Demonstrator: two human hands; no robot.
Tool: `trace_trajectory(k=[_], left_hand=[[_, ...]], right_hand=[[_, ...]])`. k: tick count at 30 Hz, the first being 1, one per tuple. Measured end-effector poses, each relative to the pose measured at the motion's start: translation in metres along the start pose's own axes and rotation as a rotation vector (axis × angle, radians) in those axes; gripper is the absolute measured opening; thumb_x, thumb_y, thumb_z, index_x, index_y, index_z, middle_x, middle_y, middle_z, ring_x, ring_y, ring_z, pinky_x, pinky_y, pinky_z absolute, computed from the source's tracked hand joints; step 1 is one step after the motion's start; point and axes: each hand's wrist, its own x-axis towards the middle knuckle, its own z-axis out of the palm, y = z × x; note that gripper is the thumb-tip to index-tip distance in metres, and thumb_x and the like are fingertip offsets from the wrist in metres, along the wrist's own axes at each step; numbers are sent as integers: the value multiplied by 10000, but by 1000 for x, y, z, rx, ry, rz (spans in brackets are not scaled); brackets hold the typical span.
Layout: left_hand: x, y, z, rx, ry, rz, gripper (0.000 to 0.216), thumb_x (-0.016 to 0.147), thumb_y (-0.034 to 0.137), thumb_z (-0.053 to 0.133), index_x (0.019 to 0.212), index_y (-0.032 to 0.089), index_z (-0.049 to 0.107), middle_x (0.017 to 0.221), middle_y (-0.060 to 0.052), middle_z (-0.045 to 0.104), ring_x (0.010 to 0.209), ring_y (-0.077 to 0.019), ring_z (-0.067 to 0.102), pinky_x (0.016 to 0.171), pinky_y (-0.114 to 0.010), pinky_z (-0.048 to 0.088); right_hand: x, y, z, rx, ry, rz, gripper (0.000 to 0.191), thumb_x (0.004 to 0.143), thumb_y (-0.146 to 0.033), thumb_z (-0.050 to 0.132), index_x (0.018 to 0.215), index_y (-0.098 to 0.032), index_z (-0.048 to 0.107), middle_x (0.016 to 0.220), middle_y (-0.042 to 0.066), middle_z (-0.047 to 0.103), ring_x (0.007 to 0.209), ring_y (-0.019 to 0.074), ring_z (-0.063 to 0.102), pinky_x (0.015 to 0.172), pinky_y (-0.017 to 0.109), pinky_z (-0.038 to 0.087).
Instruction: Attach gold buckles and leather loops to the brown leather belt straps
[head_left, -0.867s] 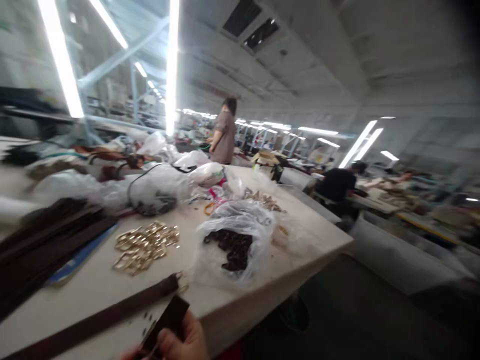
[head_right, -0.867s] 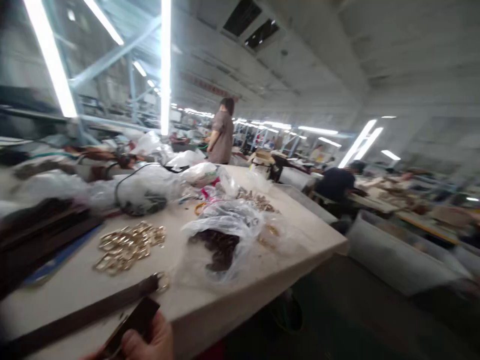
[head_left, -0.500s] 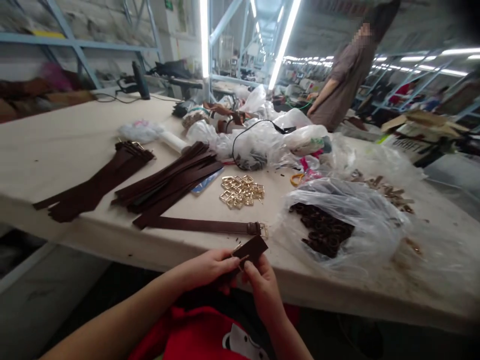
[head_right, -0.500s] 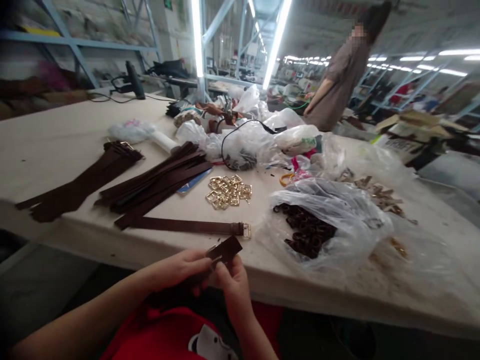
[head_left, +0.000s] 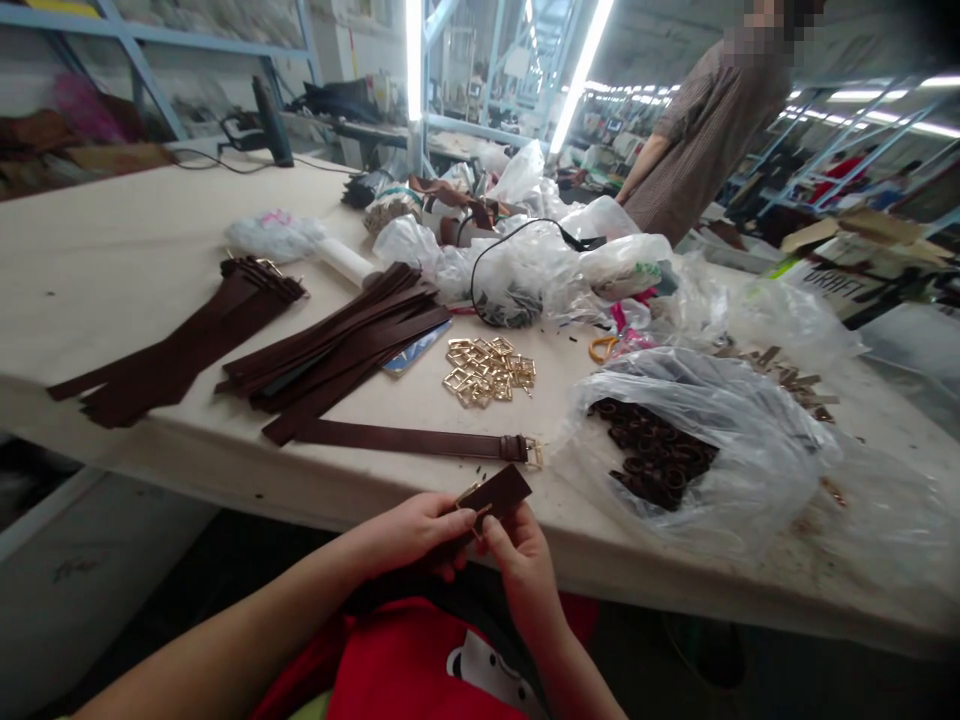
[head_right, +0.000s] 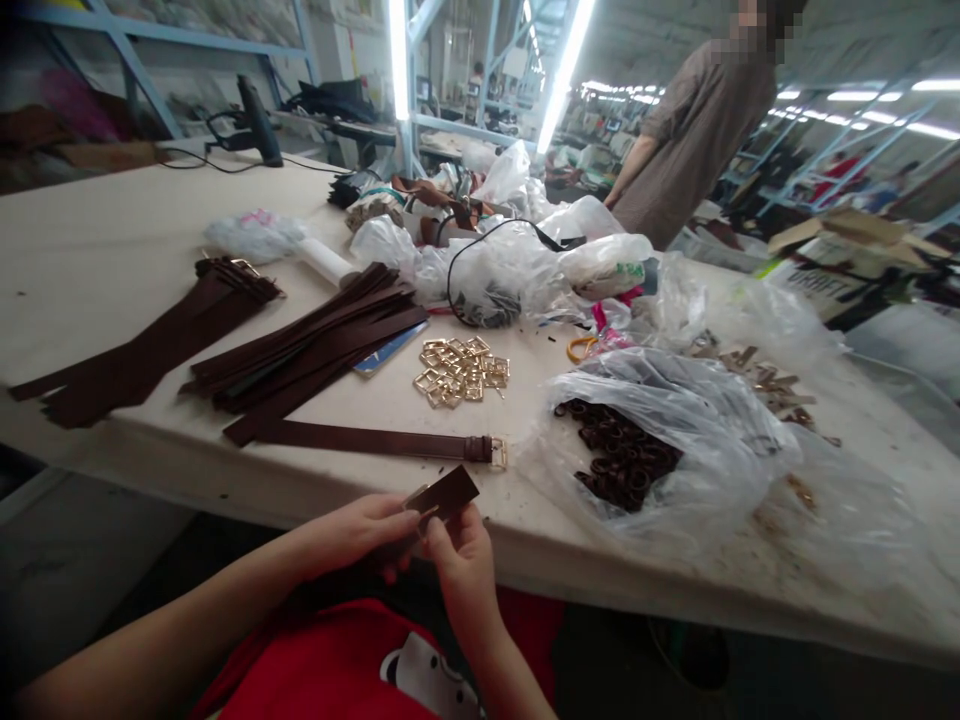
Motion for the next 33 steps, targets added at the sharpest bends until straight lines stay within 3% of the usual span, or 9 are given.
trace_trajectory(k=[6, 10, 22, 25, 30, 33], left_hand=[[-1, 5, -5, 164, 46, 151, 282, 818, 391, 485, 779, 125, 569, 695, 0, 572, 622, -104, 500, 559, -185, 383], [0, 4, -3, 63, -9, 81, 270, 821, 394, 467, 784, 137, 542, 641, 15, 549, 538, -94, 491, 497, -180, 385], [1, -10, -4, -49, 1, 27, 296, 792, 423, 493, 822, 134, 549, 621, 4, 539, 493, -98, 519, 455, -180, 416], [3, -10, 0, -19, 40, 26, 256, 789, 387, 490, 778, 136, 539, 557, 19, 513, 461, -93, 499, 431, -169, 385], [3, -5, 10, 60, 104, 52, 197, 785, 336, 471, 750, 148, 520, 533, 36, 488, 447, -93, 466, 426, -178, 360], [-1, 4, 13, 147, 121, 86, 192, 801, 325, 443, 756, 152, 514, 539, 35, 490, 464, -96, 458, 439, -179, 347]], right_hand=[[-1, 2, 6, 36, -18, 39, 267, 738, -334, 606, 957, -194, 543, 806, 8, 616, 587, 108, 534, 546, 239, 453], [-1, 5, 2, 16, -47, 24, 250, 763, -332, 588, 965, -190, 543, 800, 4, 610, 566, 94, 514, 536, 227, 436], [-5, 2, 4, -27, 33, -26, 230, 768, -336, 574, 948, -192, 574, 788, 2, 621, 611, 107, 521, 589, 240, 438], [-3, 1, 1, -124, 70, -110, 180, 779, -319, 557, 905, -197, 598, 771, 4, 610, 659, 133, 543, 629, 269, 444], [-3, 0, -6, -505, 188, -484, 65, 742, -246, 604, 787, -229, 648, 790, 26, 562, 747, 170, 540, 691, 309, 441], [1, -2, -8, -447, 160, -414, 74, 737, -264, 608, 785, -215, 635, 759, 21, 582, 709, 166, 550, 674, 310, 446]])
